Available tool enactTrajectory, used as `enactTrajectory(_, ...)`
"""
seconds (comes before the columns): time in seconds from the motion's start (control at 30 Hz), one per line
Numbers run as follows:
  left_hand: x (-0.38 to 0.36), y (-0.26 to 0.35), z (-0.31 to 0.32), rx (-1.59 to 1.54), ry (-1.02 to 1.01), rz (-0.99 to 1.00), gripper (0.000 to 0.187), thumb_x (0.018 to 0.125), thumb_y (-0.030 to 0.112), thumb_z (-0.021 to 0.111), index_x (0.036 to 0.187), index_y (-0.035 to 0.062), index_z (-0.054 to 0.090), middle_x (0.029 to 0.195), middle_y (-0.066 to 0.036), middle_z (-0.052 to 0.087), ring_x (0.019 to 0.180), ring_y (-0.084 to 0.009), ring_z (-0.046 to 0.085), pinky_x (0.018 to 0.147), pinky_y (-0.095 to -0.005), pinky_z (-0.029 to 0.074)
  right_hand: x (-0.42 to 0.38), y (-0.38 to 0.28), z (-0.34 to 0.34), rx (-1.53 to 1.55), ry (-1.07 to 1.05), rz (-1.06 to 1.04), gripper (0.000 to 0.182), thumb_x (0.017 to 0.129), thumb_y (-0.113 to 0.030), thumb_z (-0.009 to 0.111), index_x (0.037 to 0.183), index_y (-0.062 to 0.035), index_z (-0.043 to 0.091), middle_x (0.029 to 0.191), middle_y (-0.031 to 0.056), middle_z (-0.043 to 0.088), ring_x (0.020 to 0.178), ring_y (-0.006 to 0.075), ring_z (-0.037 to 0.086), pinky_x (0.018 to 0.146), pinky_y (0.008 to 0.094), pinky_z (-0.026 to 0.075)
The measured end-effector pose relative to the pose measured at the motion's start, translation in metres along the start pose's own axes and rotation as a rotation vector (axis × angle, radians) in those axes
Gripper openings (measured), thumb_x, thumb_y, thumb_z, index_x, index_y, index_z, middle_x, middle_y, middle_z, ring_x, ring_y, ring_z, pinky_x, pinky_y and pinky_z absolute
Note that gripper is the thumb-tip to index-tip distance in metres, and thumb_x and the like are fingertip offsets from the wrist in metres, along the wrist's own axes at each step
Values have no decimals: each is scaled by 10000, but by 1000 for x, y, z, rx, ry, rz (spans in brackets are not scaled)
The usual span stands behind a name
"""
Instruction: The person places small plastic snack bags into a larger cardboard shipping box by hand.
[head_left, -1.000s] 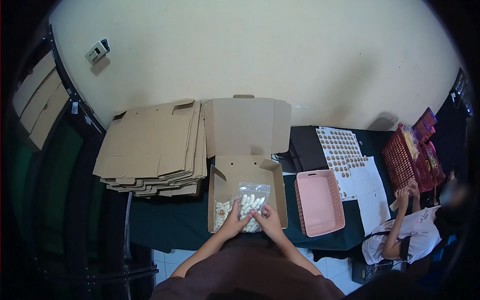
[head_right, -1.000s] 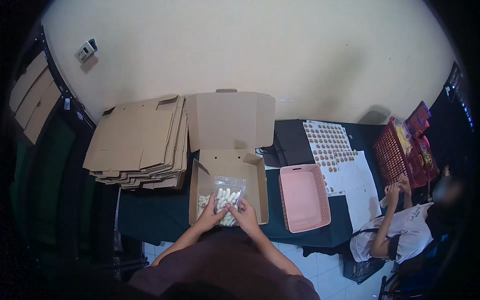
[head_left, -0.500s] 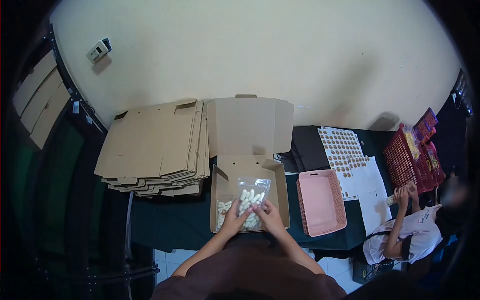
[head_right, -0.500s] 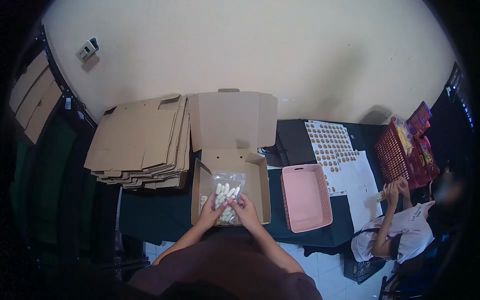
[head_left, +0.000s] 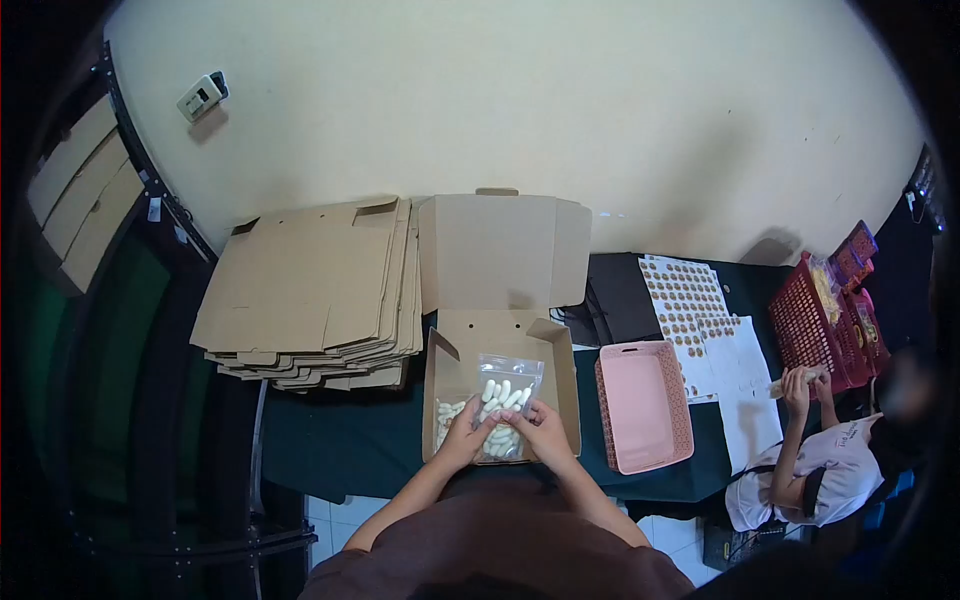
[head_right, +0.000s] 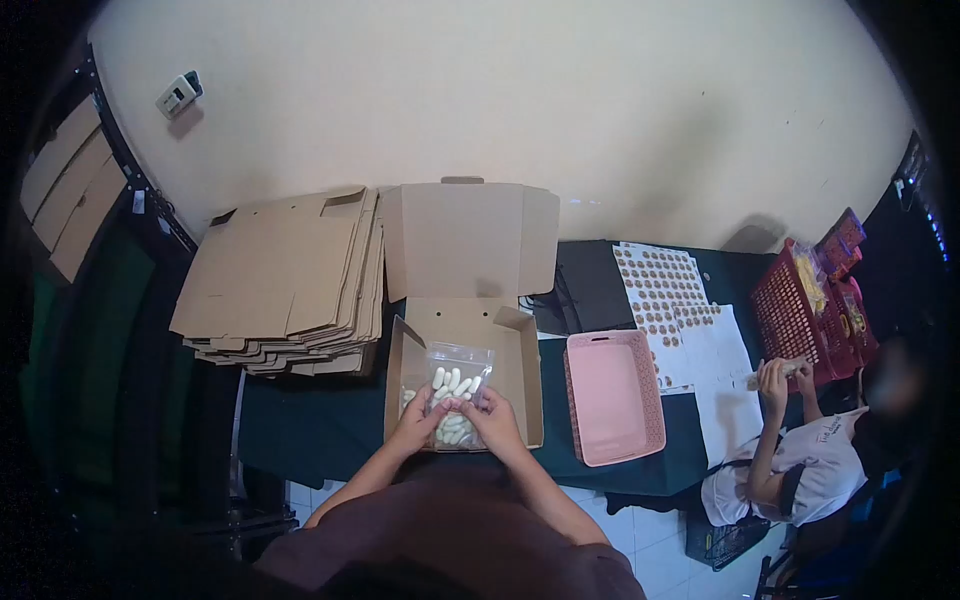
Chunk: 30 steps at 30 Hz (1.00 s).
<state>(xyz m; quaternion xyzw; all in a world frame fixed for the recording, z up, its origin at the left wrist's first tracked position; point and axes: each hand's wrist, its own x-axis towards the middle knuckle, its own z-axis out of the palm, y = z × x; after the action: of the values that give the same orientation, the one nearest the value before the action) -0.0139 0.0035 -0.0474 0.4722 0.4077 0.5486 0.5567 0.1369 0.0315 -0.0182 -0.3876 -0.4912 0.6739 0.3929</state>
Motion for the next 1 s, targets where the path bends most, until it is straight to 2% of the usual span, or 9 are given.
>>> enactTrajectory(0.23,-9,5,6,-8,-41,-85,425,815,76,597,1182,-10,400,1100,-123,521,1014,-152,503,839,-268,417,5,13,-18,33,4,73,265,879,-195,544,1033,20,543,928,59,616,838,94,566,753,225,433)
enactTrajectory(0.3,-10,1,5,108,-36,-70,466,773,75,637,1171,-11,411,1075,-109,536,978,-145,527,835,-262,423,5,10,-23,-126,74,104,247,880,-222,544,963,8,582,910,53,617,825,85,557,734,214,423)
enactTrajectory(0.43,-13,9,5,114,-117,-77,494,746,88,659,1171,0,422,1046,-95,550,958,-129,532,832,-257,427,2,-19,-11,53,246,-59,145,842,-154,594,880,-18,628,817,28,620,782,71,542,716,208,417)
enactTrajectory(0.57,-7,1,2,188,-11,70,435,766,105,660,1140,8,461,1076,-71,544,918,-125,542,809,-265,432,4,-12,-20,-107,79,-72,98,797,-83,618,847,-1,632,775,17,615,734,76,539,697,222,425)
enactTrajectory(0.6,-3,3,2,55,97,72,285,799,133,636,1041,10,547,998,-67,583,859,-131,557,769,-272,440,2,-16,-17,-260,16,-119,98,796,-85,621,835,4,629,775,13,605,742,78,530,709,226,417)
enactTrajectory(0.63,-1,6,-2,56,95,72,285,799,133,636,1041,10,547,998,-67,583,859,-131,557,769,-272,440,2,-14,-14,-259,17,-121,98,796,-85,621,835,4,629,775,13,605,742,78,530,709,226,417)
enactTrajectory(0.73,5,31,-13,376,102,115,198,856,180,567,843,-7,630,764,-65,627,769,-120,569,733,-270,441,1,-11,-11,-64,-63,-39,131,828,-115,594,837,6,642,841,28,605,793,90,524,755,232,401)
enactTrajectory(0.87,3,59,-23,298,-80,42,275,896,246,504,945,4,625,871,-75,637,823,-121,567,749,-265,440,-7,-36,-22,-211,-208,61,249,881,-174,522,986,24,630,913,75,638,847,114,546,792,247,410)
enactTrajectory(1.0,4,56,-26,107,-202,-47,356,943,280,387,1027,-11,574,975,-89,614,919,-129,546,839,-267,408,-11,-42,-26,-261,-192,41,248,875,-182,535,975,20,638,889,76,642,839,111,549,779,242,411)
